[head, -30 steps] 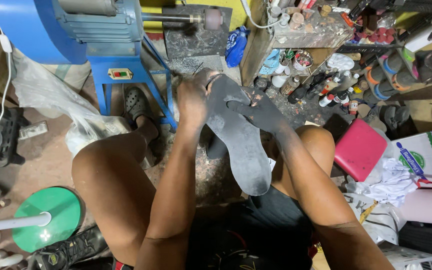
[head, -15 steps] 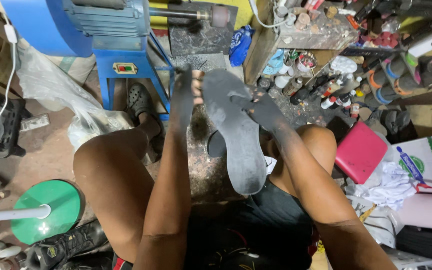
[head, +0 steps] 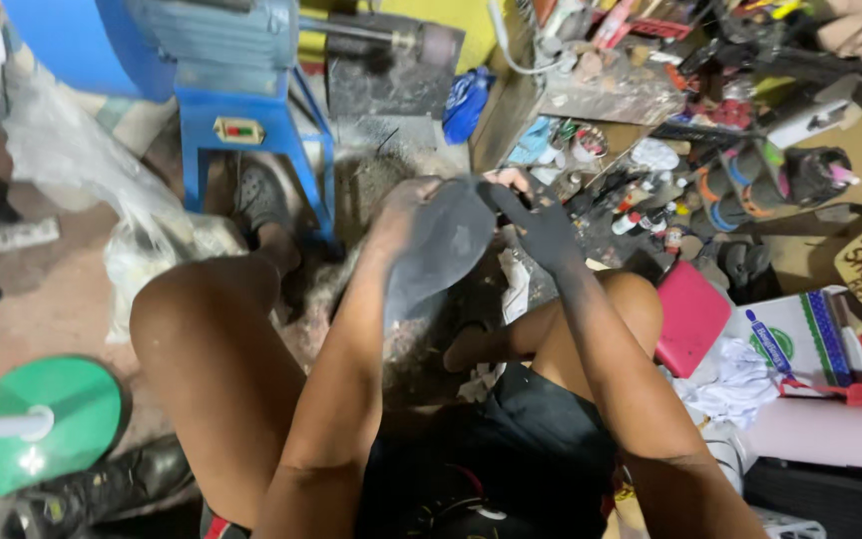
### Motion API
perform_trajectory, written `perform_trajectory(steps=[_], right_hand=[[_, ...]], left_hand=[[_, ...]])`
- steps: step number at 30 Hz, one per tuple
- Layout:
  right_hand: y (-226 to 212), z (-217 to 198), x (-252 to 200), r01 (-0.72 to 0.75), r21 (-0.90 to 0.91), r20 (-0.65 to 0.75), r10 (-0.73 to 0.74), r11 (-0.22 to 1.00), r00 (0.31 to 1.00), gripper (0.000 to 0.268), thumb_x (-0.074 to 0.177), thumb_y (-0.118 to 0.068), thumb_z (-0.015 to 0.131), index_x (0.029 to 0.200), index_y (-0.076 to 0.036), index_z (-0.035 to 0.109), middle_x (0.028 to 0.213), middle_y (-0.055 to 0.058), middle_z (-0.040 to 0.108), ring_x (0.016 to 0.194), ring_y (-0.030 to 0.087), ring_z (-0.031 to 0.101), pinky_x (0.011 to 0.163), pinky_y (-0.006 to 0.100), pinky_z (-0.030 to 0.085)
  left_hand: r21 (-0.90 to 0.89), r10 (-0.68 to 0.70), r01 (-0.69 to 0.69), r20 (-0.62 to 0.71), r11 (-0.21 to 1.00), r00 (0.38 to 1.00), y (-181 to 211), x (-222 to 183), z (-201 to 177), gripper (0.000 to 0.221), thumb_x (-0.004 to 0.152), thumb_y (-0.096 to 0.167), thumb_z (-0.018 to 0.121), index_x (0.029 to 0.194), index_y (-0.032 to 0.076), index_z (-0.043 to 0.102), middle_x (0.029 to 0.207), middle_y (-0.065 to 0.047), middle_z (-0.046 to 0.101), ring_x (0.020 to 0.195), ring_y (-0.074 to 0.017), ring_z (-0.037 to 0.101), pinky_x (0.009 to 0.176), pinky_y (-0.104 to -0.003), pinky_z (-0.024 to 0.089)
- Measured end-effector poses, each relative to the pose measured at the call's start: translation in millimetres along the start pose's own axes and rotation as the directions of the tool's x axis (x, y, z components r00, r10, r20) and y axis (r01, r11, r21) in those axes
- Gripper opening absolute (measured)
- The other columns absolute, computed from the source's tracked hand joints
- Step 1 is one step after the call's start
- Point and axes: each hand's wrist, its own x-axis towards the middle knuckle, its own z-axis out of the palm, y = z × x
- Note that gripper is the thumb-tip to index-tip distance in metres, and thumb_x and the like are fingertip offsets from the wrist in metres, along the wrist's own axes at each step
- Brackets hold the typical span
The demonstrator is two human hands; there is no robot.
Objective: The person holds a grey shoe sole and presses it against a rotating polishing wheel to smooth the edges, turning the sole over to work on different sections.
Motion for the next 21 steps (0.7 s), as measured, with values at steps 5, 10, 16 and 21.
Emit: perform_trajectory(steps=[5,10,16,21], right_hand=[[20.3,11.9,-25.2,-0.574,0.216,0.081,0.571,0.79,0.817,0.031,0.108,-0.033,0.056,0.104,-0.005,0.069,0.083,0.002,0.068,0.07,0.01,0.06,0.066,0.028,0.048],[21.3,1.9,-25.7,-0.697,-0.066,0.148,0.697,0.714,0.701,0.034,0.104,-0.037,0.062,0.118,-0.007,0.072,0.076,0.007,0.068,0.067,0.009,0.059,0.062,0.025,0.046],[38.4,6.7,-37.5,-0.728,0.27,0.169,0.713,0.63,0.68,0.033,0.102,-0.03,0.062,0.121,-0.003,0.071,0.093,0.004,0.074,0.072,0.012,0.066,0.063,0.028,0.057],[82.8,14.7,-55.7,-0.678,0.547,0.105,0.763,0.491,0.638,0.029,0.099,-0.021,0.066,0.124,-0.005,0.066,0.102,0.007,0.074,0.081,0.016,0.072,0.068,0.031,0.063]], left_hand=[[0.268,0.112,-0.081,-0.105,0.96,0.988,-85.7,12.0,25.8,0.028,0.1,0.021,0.053,0.111,0.011,0.077,0.117,-0.01,0.075,0.112,-0.0306,0.068,0.122,-0.048,0.029],[0.459,0.395,-0.312,-0.093,0.832,0.914,-127.2,19.3,31.3,0.035,0.093,0.021,0.056,0.119,0.006,0.073,0.118,-0.017,0.071,0.112,-0.0368,0.063,0.108,-0.048,0.04],[0.474,0.192,-0.006,-0.345,0.88,0.919,-30.9,9.0,27.8,0.034,0.093,0.033,0.065,0.11,0.006,0.075,0.098,-0.016,0.073,0.087,-0.0339,0.068,0.079,-0.042,0.053],[0.332,-0.113,0.266,-0.415,0.905,0.903,4.0,4.6,-1.3,0.059,0.109,0.051,0.057,0.083,0.001,0.072,0.078,-0.014,0.071,0.068,-0.0289,0.066,0.069,-0.04,0.051]])
